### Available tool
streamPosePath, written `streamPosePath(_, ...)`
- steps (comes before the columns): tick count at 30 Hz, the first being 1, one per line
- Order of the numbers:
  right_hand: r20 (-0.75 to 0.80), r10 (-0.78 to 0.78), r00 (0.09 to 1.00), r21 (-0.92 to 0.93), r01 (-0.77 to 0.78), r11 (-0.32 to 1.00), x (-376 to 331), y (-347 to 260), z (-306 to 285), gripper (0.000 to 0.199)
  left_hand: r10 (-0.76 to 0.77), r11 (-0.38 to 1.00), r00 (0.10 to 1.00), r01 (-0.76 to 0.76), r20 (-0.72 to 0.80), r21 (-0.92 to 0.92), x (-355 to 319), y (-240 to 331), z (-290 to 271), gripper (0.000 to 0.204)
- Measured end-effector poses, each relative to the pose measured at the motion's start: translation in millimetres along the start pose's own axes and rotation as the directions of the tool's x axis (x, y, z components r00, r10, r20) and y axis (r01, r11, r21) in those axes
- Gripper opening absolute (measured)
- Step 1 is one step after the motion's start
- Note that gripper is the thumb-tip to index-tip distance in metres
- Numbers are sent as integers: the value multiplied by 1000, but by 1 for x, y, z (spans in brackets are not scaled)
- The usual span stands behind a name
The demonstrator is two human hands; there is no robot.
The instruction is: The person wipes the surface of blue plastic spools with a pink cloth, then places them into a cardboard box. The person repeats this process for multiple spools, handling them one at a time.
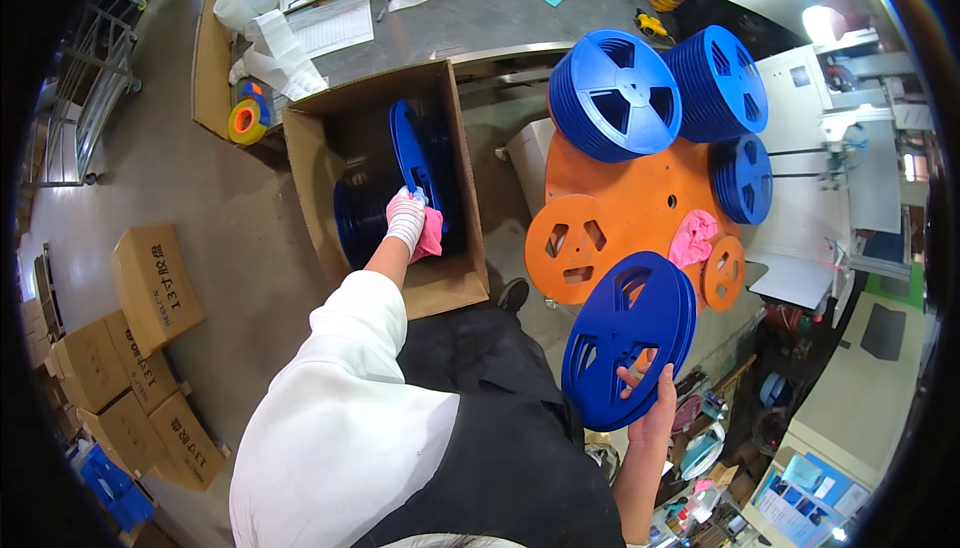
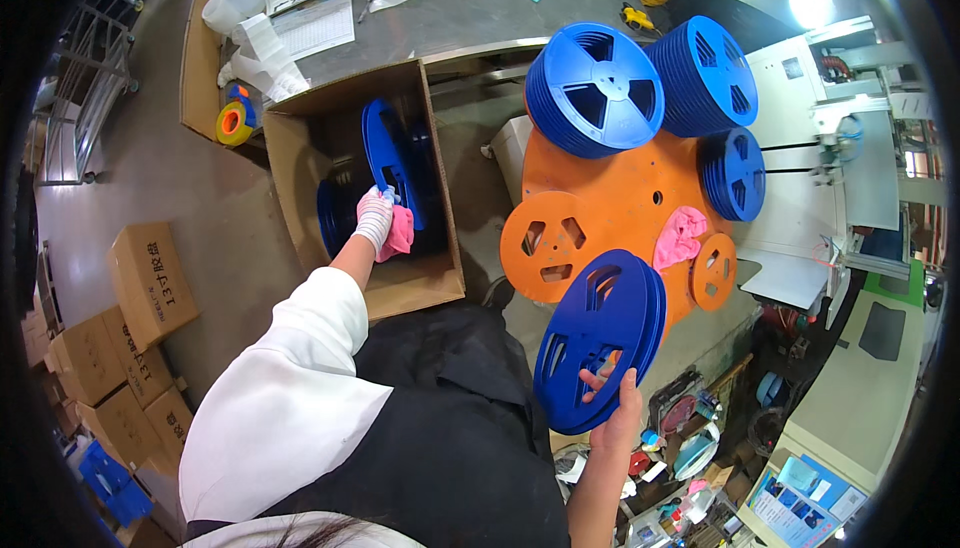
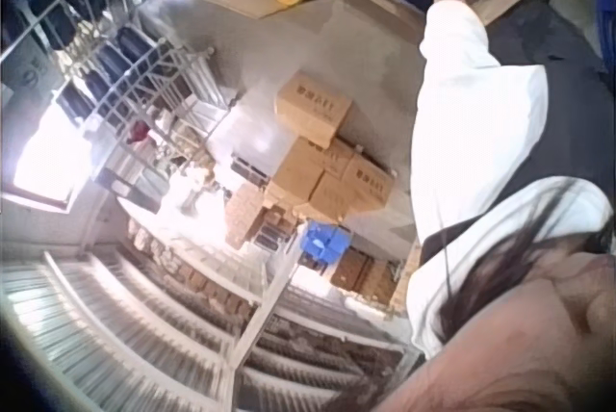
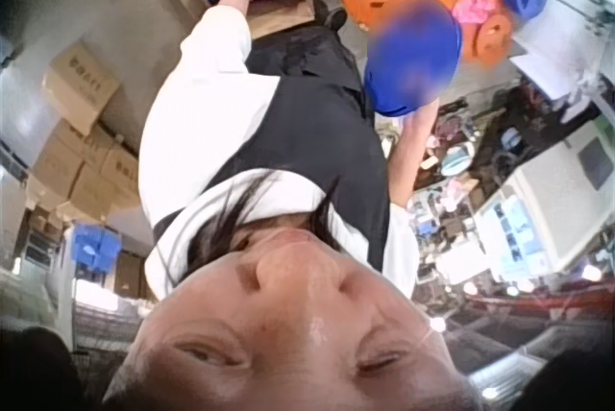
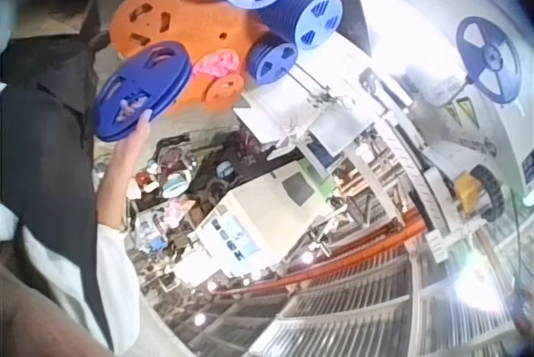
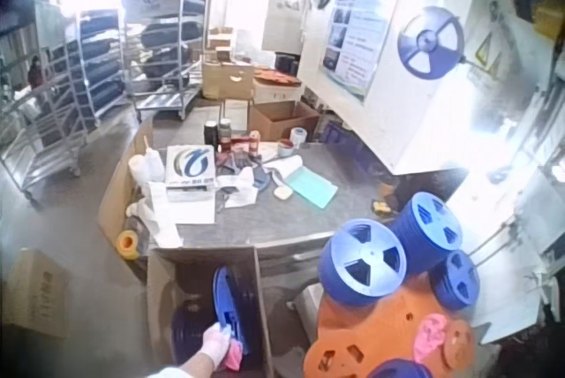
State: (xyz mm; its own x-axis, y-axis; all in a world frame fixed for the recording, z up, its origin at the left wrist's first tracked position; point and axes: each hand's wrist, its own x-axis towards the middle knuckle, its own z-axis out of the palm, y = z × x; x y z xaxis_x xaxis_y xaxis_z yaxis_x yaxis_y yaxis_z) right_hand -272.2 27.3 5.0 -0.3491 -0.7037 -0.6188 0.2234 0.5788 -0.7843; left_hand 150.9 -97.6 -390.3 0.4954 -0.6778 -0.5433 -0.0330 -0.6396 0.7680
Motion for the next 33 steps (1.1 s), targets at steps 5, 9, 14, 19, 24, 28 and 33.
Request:
streamPosePath(5,-9,-25,1000,4,26,1000,-3,1,-3,47,-27,988,998,18,58,156,-3,-2,9,40)
streamPosePath(9,4,-81,997,143,79,986,-1,-3,-7,48,-136,943,969,190,205,-272,-42,13,-11,81)
streamPosePath(14,164,-251,954,402,168,900,4,-15,-14,53,-62,826,934,246,352,-507,-95,30,-41,74)
streamPosePath(19,394,-312,864,663,-32,748,7,-20,-9,54,49,774,941,176,335,-608,-120,39,-63,63)
streamPosePath(24,448,-302,841,724,-143,675,7,-20,0,55,224,807,947,-47,231,-589,-140,66,-71,59)
streamPosePath(28,478,-320,818,732,-170,660,6,-22,5,55,424,799,893,-288,154,-527,-157,91,-69,60)
streamPosePath(33,422,-305,854,741,-131,659,3,-22,8,49,544,824,821,-485,173,-292,-176,112,-69,63)
